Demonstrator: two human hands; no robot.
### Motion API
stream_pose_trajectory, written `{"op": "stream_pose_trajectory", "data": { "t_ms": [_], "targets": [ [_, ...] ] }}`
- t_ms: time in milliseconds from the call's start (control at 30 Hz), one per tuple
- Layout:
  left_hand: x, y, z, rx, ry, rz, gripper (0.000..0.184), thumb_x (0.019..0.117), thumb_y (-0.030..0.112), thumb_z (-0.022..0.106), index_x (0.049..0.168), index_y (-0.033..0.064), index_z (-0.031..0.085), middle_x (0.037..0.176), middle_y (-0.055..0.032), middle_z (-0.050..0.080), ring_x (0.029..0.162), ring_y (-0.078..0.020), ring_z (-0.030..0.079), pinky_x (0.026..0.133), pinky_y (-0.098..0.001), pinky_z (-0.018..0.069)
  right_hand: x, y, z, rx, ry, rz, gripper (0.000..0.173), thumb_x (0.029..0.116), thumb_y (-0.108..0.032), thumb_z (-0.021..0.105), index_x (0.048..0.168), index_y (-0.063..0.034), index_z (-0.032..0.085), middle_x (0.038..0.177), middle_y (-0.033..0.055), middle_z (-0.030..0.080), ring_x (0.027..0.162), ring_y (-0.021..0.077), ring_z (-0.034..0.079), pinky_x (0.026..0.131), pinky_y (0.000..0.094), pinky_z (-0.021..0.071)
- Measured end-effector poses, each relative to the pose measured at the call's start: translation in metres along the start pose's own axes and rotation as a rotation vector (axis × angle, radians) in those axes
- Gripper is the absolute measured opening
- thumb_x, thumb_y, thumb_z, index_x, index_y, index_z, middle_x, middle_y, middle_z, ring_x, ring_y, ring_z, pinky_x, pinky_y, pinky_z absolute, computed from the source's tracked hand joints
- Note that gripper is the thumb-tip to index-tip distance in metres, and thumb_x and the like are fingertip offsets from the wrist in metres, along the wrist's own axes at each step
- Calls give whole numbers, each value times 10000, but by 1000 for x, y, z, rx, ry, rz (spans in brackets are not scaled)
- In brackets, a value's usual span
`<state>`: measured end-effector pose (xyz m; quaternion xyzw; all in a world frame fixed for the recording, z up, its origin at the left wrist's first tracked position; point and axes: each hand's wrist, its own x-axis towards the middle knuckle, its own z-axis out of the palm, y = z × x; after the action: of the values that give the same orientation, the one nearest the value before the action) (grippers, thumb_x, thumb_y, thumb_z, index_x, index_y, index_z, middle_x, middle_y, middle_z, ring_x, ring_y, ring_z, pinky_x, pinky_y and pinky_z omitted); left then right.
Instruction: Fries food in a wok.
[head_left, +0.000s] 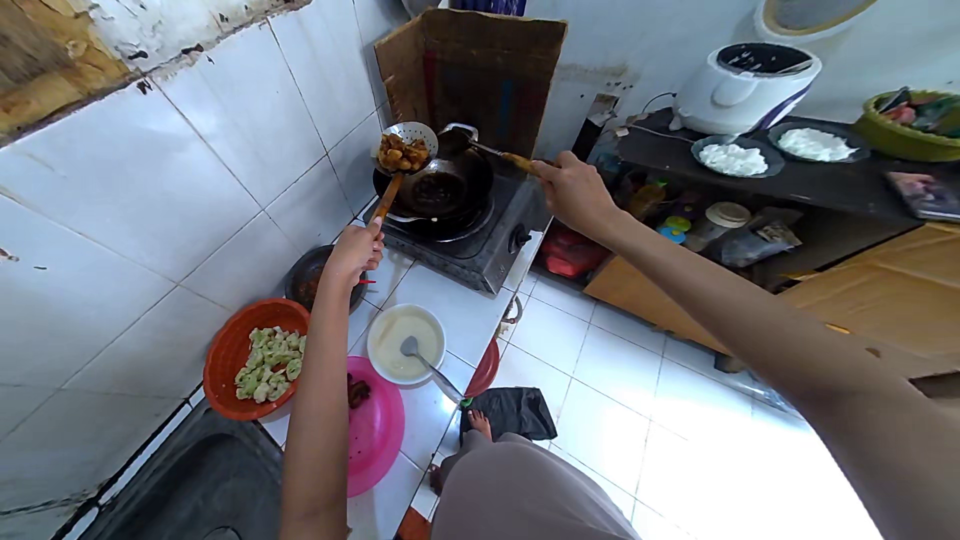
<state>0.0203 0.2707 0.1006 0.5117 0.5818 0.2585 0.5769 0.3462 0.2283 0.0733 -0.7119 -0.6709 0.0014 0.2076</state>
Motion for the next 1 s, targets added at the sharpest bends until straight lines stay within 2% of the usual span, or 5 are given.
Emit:
{"op": "stream_pose_trajectory", "data": {
  "t_ms": [400,733,833,900,1000],
  "targets": [
    [3,0,-1,-6,2,-6,363,1131,306,330,880,90,481,579,83,348,405,13,261,389,-140,239,-1,-3,1,-31,-3,4,331,1061,2,467,1353,73,607,1211,392,563,961,567,638,837,648,515],
    [6,0,-2,-23,-6,-9,371,1130,309,327,853,106,468,564,88,333,397,17,255,383,-138,233,-12,5,3,-28,46,-113,336,1039,27,490,1346,81,613,1140,379,596,870,552,656,765,644,532],
    [5,0,-2,-12,-2,-11,370,1131,311,321,864,104,471,568,87,337,398,19,260,382,-136,238,-12,7,2,-7,38,-95,328,1049,7,489,1342,82,616,1157,381,599,936,557,652,819,649,523],
    [6,0,0,-7,-1,-1,366,1132,309,324,890,90,490,577,86,342,408,16,266,393,-140,244,-8,13,-1,70,94,-64,324,1049,-14,502,1329,98,622,1111,381,623,969,553,646,866,650,507],
    [7,0,-1,2,1,-1,369,1133,308,321,893,87,495,579,87,343,412,14,269,398,-141,246,0,8,-8,201,114,81,315,1081,-75,469,1250,117,655,1069,369,676,1016,536,662,930,647,478]
  ]
}}
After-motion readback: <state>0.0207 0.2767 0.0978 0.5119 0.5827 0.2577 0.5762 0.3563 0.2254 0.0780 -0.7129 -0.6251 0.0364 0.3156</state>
